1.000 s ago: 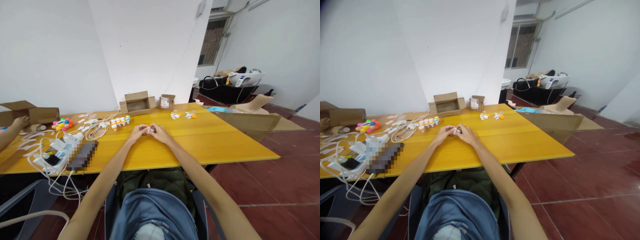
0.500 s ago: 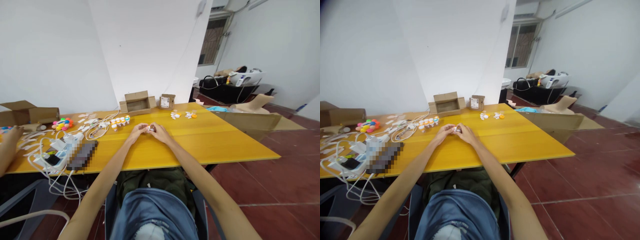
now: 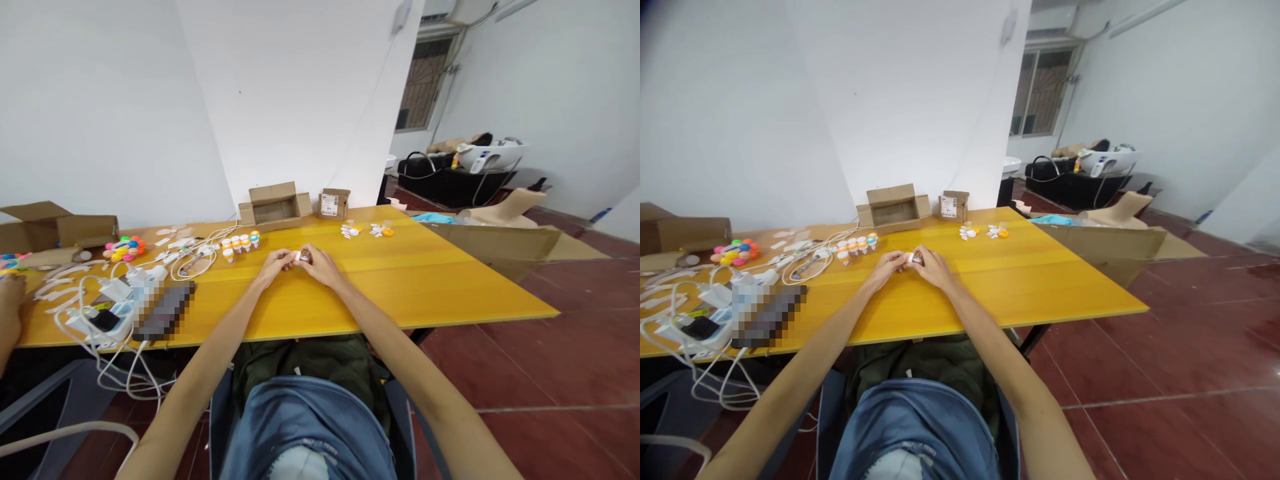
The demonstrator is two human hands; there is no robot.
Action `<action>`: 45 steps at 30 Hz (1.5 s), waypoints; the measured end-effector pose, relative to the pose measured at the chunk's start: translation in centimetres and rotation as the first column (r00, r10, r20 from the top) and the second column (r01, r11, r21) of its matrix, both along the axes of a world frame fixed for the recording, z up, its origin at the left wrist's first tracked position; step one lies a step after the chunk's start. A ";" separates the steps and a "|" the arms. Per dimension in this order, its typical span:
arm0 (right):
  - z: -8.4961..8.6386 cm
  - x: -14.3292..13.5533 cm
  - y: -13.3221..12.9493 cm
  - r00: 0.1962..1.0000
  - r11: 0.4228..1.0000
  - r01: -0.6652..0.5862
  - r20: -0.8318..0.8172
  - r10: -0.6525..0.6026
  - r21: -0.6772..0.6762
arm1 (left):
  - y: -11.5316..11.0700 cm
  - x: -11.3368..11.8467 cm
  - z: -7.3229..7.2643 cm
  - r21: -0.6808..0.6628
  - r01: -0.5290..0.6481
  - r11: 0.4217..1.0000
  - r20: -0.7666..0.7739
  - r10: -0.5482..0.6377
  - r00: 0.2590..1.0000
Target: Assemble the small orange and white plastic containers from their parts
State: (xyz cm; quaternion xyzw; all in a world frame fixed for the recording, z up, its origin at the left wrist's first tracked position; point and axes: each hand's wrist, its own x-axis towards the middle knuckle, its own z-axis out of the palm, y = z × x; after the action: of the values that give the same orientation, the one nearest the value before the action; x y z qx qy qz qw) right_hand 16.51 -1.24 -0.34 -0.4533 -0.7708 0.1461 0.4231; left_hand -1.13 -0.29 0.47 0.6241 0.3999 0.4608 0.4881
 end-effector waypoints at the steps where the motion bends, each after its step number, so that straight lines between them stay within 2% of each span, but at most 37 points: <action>1: 0.0 0.0 0.0 1.000 1.000 0.000 -0.001 0.000 0.000 | 0.0 0.0 0.0 0.002 0.003 1.000 0.000 -0.003 1.000; 17: 0.3 0.0 -0.3 1.000 1.000 0.011 0.018 -0.011 -0.013 | -0.1 0.1 0.3 -0.044 0.014 0.999 0.058 -0.012 0.998; 32: 0.4 0.0 -0.4 0.996 0.999 0.033 0.089 -0.032 -0.011 | -0.2 0.0 0.4 -0.035 0.008 0.999 0.040 -0.007 0.999; 45: -0.2 0.1 0.0 0.994 1.000 0.006 0.106 -0.007 0.012 | 0.2 0.0 -0.1 -0.008 0.008 1.000 0.038 -0.008 0.999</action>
State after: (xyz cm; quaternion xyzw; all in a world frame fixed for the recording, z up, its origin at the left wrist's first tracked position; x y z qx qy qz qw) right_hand 16.58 -1.23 -0.51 -0.4604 -0.7917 0.1156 0.3847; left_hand -1.14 -0.13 0.33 0.6150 0.3899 0.4690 0.4998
